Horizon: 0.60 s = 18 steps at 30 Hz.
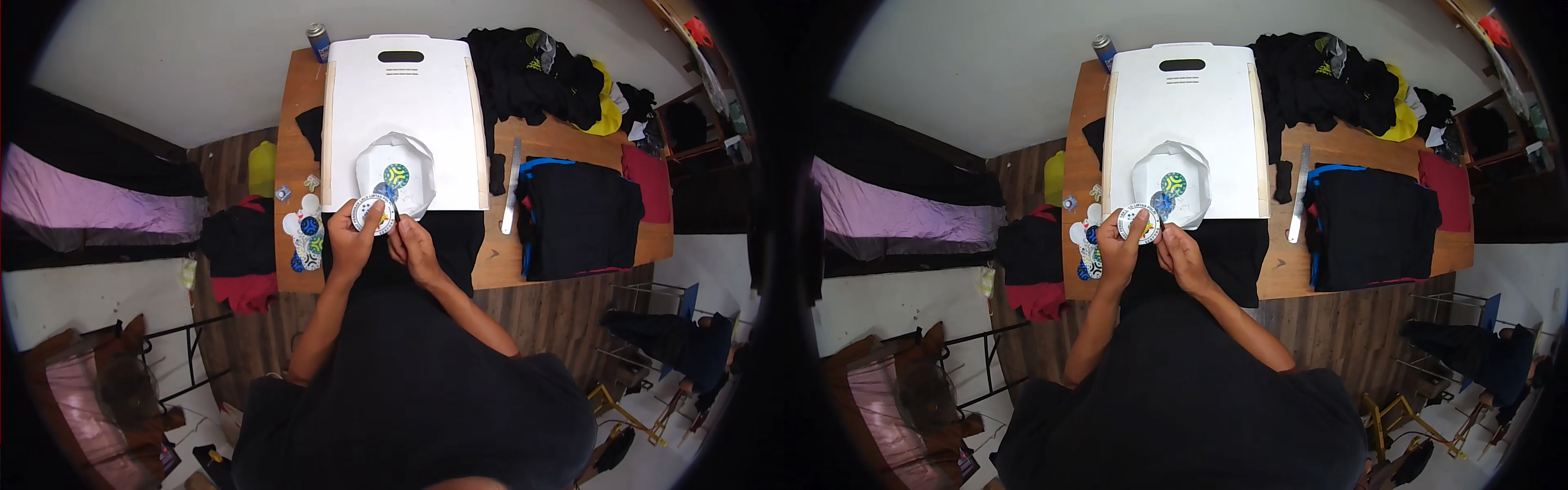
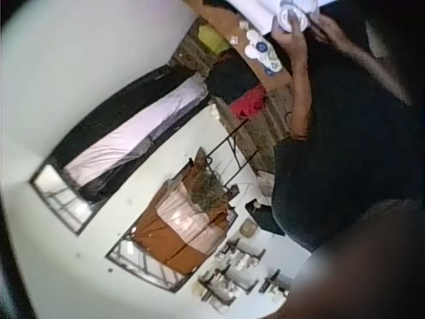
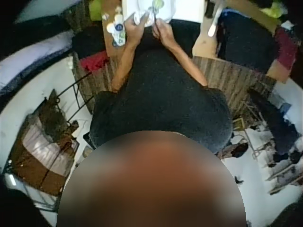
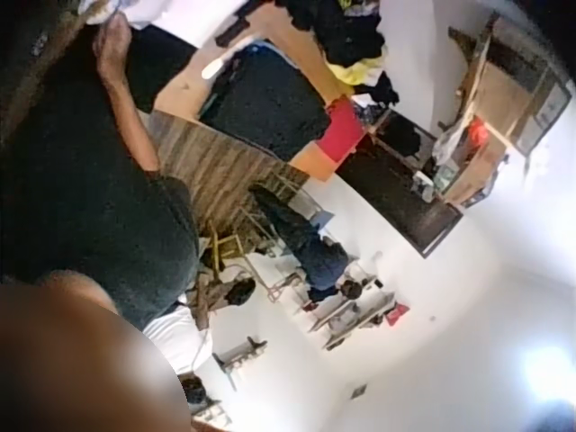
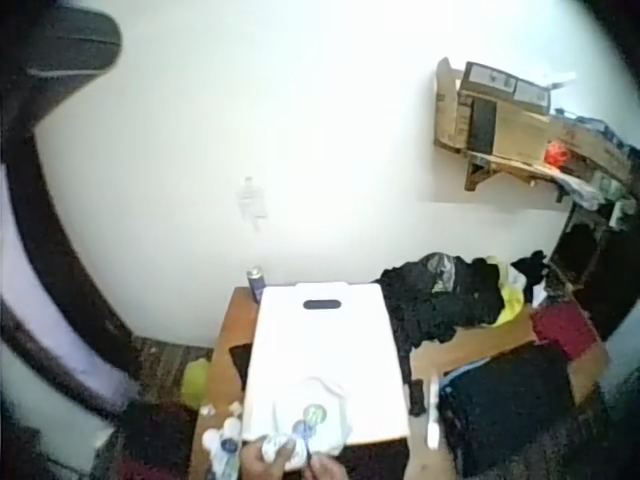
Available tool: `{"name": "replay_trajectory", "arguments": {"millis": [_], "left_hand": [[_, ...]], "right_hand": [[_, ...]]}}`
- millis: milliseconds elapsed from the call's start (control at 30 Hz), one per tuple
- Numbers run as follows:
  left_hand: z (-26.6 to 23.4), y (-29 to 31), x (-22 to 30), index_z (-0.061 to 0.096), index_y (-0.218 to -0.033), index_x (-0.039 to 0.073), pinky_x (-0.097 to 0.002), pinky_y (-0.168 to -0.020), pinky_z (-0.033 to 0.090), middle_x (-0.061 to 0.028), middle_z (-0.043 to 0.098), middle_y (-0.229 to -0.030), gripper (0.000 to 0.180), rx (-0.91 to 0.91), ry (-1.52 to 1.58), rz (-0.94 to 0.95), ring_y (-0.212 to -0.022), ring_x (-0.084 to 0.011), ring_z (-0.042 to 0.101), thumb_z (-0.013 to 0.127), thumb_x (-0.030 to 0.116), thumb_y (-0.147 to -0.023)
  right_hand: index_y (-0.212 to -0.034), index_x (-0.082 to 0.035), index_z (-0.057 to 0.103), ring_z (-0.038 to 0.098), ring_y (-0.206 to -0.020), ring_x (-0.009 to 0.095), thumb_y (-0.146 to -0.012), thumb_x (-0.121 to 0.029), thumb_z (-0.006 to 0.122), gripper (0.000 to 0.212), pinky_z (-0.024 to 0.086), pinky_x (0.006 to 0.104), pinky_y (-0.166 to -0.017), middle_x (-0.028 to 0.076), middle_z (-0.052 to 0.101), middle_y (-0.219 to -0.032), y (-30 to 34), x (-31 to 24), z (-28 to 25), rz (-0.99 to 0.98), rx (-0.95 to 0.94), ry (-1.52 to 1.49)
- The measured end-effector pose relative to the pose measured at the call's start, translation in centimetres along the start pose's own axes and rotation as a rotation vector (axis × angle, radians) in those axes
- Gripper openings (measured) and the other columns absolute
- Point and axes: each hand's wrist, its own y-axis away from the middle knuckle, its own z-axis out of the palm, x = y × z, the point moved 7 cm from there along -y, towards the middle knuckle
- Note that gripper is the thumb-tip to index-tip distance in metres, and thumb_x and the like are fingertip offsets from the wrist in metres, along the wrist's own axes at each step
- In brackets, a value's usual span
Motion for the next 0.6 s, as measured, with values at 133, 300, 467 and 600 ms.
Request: {"name": "replay_trajectory", "arguments": {"millis": [133,300,467,600], "left_hand": [[-0.01,0.05,-0.08,0.064,-0.082,-0.002,-0.0194,-0.058,0.043,-0.0011,0.064,-0.074,0.017,0.002,0.004,-0.003,-0.066,-0.0028,0.055,0.068,0.012,-0.090],[0.06,0.13,-0.09,0.064,-0.083,-0.002,-0.0191,-0.058,0.043,-0.0010,0.064,-0.074,0.016,0.003,0.014,-0.014,-0.066,-0.0028,0.055,0.068,0.012,-0.090],[0.29,0.13,-0.64,0.064,-0.082,-0.002,-0.0192,-0.057,0.042,-0.0007,0.064,-0.074,0.017,-0.037,-0.007,-0.081,-0.066,-0.0027,0.054,0.068,0.012,-0.090],[0.00,0.11,-0.14,0.064,-0.082,-0.002,-0.0191,-0.057,0.042,-0.0004,0.063,-0.073,0.017,0.002,0.000,0.009,-0.065,-0.0027,0.054,0.068,0.012,-0.090]], "right_hand": [[-0.096,-0.006,0.050,0.028,-0.046,0.006,-0.105,-0.037,0.035,0.036,0.026,0.0216,-0.044,-0.003,0.034,-0.058,-0.06,-0.34,0.13,-0.074,-0.043,-0.038],[-0.096,-0.006,0.050,0.027,-0.045,0.005,-0.105,-0.037,0.036,0.036,0.025,0.0214,-0.044,-0.003,0.034,-0.057,-0.13,0.13,-0.13,-0.019,-0.008,0.006],[-0.096,-0.006,0.051,0.027,-0.045,0.005,-0.105,-0.037,0.036,0.036,0.025,0.0215,-0.044,-0.003,0.034,-0.057,-0.09,0.11,-0.14,-0.002,-0.002,0.007],[-0.096,-0.006,0.051,0.027,-0.045,0.005,-0.105,-0.037,0.036,0.036,0.025,0.0215,-0.044,-0.003,0.034,-0.057,-0.08,0.08,-0.08,-0.007,-0.008,0.012]]}}
